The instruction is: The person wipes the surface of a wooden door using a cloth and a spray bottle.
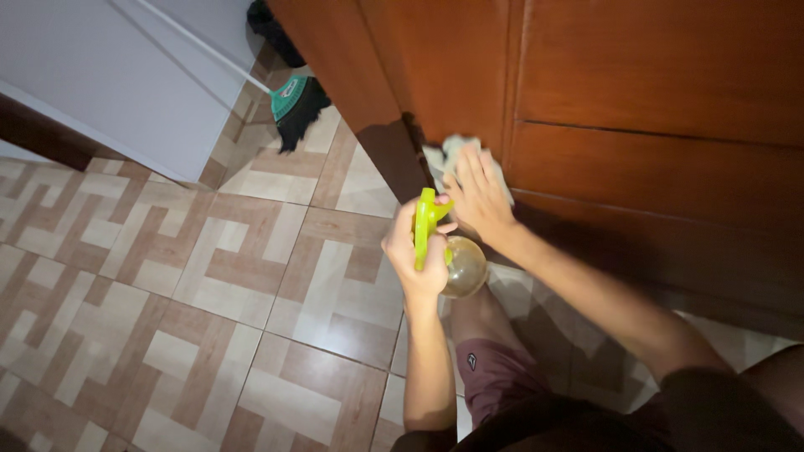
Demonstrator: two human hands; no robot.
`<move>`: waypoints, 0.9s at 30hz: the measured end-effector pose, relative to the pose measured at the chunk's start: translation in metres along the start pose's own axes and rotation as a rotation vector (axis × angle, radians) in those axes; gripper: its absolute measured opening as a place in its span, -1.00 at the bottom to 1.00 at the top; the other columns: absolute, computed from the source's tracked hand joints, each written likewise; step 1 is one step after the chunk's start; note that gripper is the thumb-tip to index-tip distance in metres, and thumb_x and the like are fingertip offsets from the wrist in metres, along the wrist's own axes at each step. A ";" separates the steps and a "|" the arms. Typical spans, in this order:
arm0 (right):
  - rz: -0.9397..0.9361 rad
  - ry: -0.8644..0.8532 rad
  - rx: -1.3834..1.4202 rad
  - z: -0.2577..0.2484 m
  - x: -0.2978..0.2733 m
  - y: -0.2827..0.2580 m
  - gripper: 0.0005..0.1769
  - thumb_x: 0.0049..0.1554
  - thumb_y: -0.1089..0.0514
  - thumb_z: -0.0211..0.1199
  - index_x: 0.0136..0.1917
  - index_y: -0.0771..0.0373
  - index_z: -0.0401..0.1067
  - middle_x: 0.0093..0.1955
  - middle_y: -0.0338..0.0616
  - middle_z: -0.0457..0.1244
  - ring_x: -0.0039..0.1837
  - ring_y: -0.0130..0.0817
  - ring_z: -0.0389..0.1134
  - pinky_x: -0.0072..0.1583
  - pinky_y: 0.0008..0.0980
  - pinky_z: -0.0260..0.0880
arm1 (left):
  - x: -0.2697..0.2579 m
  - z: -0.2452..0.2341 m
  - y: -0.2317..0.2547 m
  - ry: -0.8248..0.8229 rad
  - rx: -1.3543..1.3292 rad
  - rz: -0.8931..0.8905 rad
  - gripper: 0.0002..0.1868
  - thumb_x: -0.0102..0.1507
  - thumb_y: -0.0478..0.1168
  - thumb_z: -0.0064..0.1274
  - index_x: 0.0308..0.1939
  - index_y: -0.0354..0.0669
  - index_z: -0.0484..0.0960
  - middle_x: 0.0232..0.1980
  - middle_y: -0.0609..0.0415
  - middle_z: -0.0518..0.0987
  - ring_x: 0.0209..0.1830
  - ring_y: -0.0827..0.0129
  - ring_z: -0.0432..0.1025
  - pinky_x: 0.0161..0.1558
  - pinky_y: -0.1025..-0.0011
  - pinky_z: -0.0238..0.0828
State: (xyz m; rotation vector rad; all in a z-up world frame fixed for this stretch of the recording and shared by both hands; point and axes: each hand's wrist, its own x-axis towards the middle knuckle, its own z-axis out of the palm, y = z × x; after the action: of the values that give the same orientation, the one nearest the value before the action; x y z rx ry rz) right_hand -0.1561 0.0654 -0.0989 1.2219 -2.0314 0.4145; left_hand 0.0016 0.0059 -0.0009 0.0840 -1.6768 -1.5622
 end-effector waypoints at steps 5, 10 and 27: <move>0.047 0.249 0.047 -0.047 0.065 0.005 -0.58 0.21 0.12 0.18 0.32 0.24 0.43 0.50 0.50 0.05 0.58 0.35 0.02 0.55 0.24 -0.12 | -0.004 0.000 -0.010 -0.008 -0.145 0.089 -0.45 0.09 -0.45 -0.24 0.17 -0.52 0.49 0.07 -0.20 0.63 0.10 0.14 0.60 0.02 0.18 0.70; -0.011 0.241 -0.030 -0.055 0.054 0.004 -0.68 0.26 0.11 0.19 0.27 0.17 0.46 0.51 0.21 0.14 0.59 0.11 0.10 0.57 0.10 -0.02 | -0.006 -0.004 -0.023 0.023 -0.128 0.071 -0.46 0.09 -0.45 -0.23 0.16 -0.53 0.50 0.06 -0.22 0.64 0.09 0.11 0.61 0.02 0.18 0.71; 0.069 0.322 0.069 -0.055 -0.021 0.053 -0.53 0.14 0.07 0.34 0.16 0.47 0.36 0.35 0.71 0.04 0.49 0.65 -0.03 0.39 0.63 -0.11 | -0.015 0.019 -0.027 -0.041 -0.057 -0.056 -0.46 0.12 -0.57 -0.23 0.18 -0.42 0.51 0.14 -0.09 0.64 0.13 0.23 0.59 -0.02 0.24 0.62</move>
State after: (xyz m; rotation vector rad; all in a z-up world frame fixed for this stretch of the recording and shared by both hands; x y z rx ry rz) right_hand -0.1726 0.1377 -0.0710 1.0505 -1.7972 0.6742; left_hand -0.0120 0.0232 -0.0293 0.0705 -1.6728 -1.6626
